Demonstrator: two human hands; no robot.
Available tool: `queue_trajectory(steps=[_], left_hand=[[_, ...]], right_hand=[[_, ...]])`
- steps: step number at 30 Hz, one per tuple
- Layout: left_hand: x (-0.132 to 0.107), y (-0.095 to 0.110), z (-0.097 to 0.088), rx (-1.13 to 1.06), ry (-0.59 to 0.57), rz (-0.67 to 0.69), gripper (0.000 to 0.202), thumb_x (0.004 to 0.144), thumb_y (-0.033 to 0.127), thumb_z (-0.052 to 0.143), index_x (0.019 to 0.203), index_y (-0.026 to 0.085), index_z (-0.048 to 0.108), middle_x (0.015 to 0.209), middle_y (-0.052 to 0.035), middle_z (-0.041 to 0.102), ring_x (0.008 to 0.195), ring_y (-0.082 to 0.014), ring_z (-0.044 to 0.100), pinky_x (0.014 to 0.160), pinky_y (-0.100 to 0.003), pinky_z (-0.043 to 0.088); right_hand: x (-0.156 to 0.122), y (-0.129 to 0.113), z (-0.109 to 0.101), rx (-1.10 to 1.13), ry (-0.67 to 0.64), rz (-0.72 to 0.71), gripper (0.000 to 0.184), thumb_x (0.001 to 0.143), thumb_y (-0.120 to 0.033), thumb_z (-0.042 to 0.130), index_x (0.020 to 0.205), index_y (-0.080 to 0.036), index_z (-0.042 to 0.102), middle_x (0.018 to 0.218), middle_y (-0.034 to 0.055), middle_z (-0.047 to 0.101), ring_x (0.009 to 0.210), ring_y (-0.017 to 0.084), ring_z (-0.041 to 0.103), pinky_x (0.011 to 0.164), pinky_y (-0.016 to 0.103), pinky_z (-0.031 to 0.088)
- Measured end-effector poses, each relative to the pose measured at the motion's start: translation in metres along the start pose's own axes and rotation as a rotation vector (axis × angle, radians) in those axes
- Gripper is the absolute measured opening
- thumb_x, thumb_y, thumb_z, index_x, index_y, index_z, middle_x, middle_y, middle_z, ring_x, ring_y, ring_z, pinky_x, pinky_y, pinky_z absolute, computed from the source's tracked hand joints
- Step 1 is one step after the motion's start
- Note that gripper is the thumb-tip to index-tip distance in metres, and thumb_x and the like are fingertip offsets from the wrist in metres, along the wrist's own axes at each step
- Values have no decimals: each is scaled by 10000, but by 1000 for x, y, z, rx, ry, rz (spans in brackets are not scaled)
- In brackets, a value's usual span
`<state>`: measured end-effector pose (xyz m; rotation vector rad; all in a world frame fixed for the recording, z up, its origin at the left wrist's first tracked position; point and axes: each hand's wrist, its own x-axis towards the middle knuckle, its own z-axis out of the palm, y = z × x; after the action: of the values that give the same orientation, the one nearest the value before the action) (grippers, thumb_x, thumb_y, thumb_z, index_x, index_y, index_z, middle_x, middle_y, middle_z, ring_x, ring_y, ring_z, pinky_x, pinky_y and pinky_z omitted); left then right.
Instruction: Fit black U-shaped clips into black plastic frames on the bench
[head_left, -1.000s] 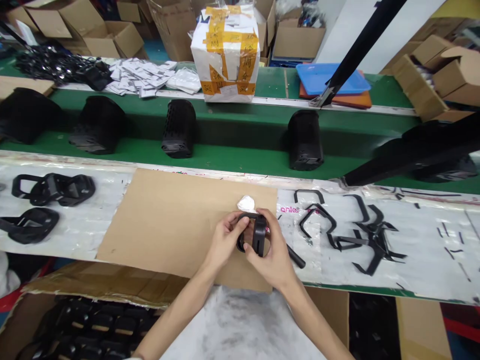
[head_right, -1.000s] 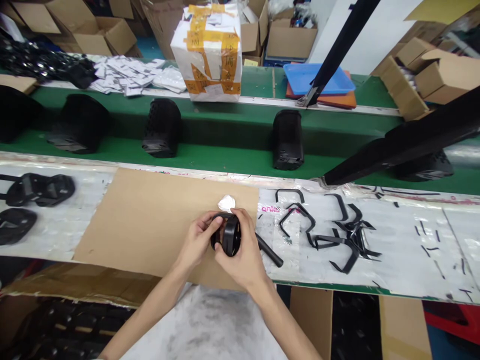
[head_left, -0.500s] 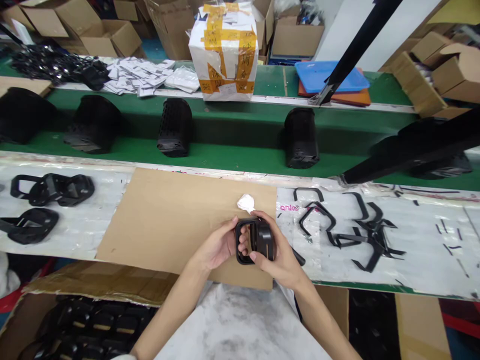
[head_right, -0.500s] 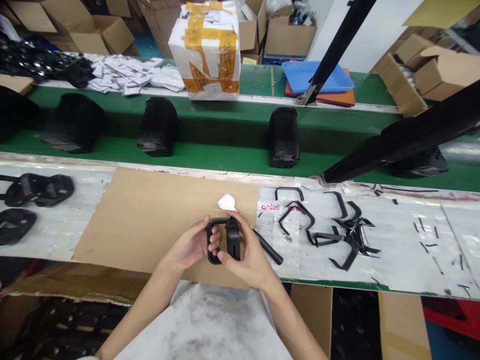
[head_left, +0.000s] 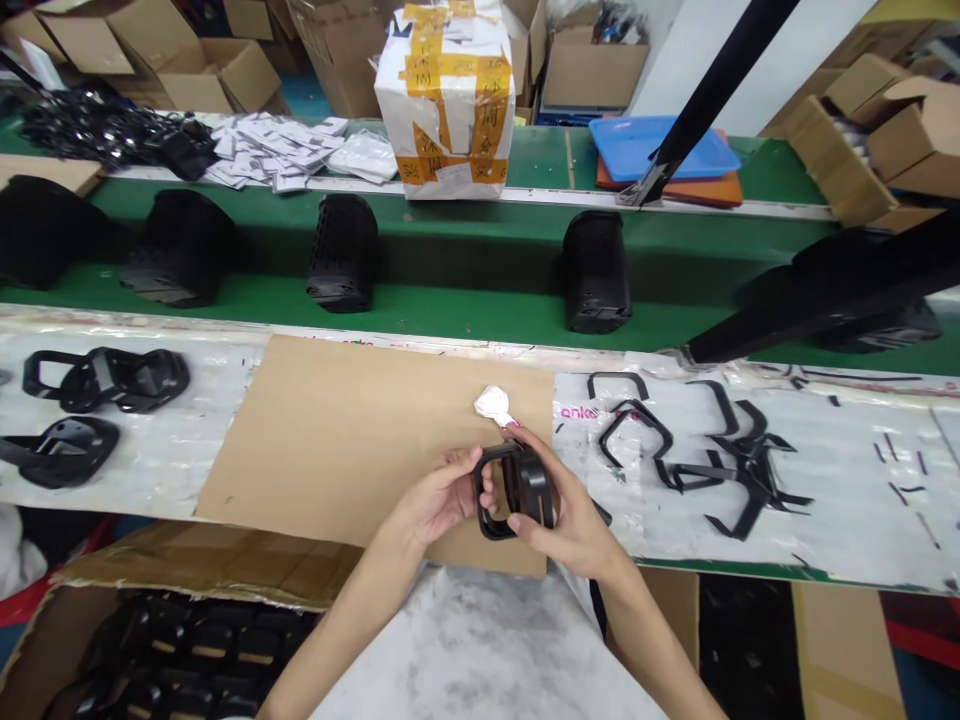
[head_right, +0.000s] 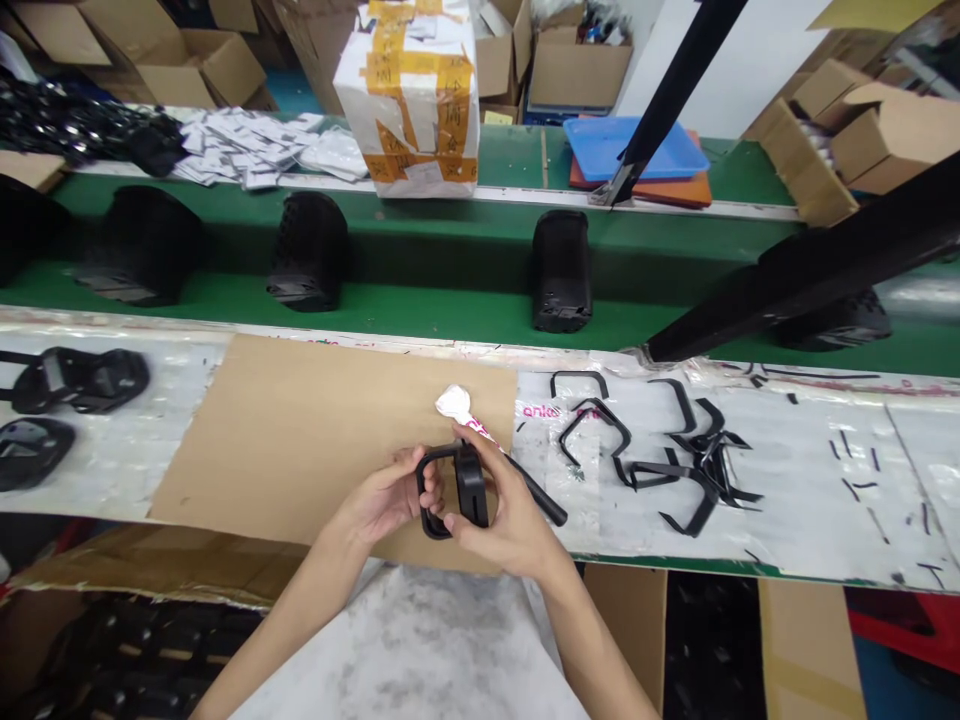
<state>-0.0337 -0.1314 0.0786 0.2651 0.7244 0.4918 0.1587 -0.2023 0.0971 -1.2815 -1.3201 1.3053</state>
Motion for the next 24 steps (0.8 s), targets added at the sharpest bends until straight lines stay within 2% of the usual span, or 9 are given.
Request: queue_trajectory(steps=[6,10,12,16,21,24], left_hand=[[0,-8,4,-65,29,-7,486,660,465,1026,752,121,695,666,-1,645,544,-98,591,595,-251,553],[4,-19,5,-58,3,-4,592,690,662,945,696,131,686,598,-2,636,499,-103,585,551,-232,515],[5,-23,5,-60,-13,21,605,712,697,914,713,125,718,608,-19,661,539,-111,613,583,-223,519],[6,-27,5,-29,11,165,454,743,530,968,876,126,808,722,-36,741,687,-133,680,735,-230,547],[7,-31,7,63,31,278,431,775,532,945,860,126,829,768,-62,774,734,-159,697,805,-269,543],[6,-30,7,12,22,269,392,744,481,978,836,133,823,741,-41,758,716,-145,695,794,-262,542]], right_hand=[[-3,9,-3,6,4,9,830,839,-240,759,1621,-257,480,1594,127,590,1433,336,603,1151,489,548],[-2,11,0,55,21,12,794,870,-308,784,1604,-249,486,1569,139,600,1419,343,608,1134,484,555],[0,12,1,81,64,3,766,888,-355,790,1588,-257,495,1565,133,599,1420,345,602,1157,495,532],[4,13,0,104,198,-17,737,916,-427,795,1573,-279,497,1543,119,611,1417,341,599,1220,525,462],[9,14,2,106,338,-53,747,917,-452,804,1574,-279,494,1566,125,579,1437,341,573,1234,538,434],[10,14,7,122,358,-66,735,929,-464,784,1577,-271,494,1558,125,587,1422,340,582,1235,540,431]])
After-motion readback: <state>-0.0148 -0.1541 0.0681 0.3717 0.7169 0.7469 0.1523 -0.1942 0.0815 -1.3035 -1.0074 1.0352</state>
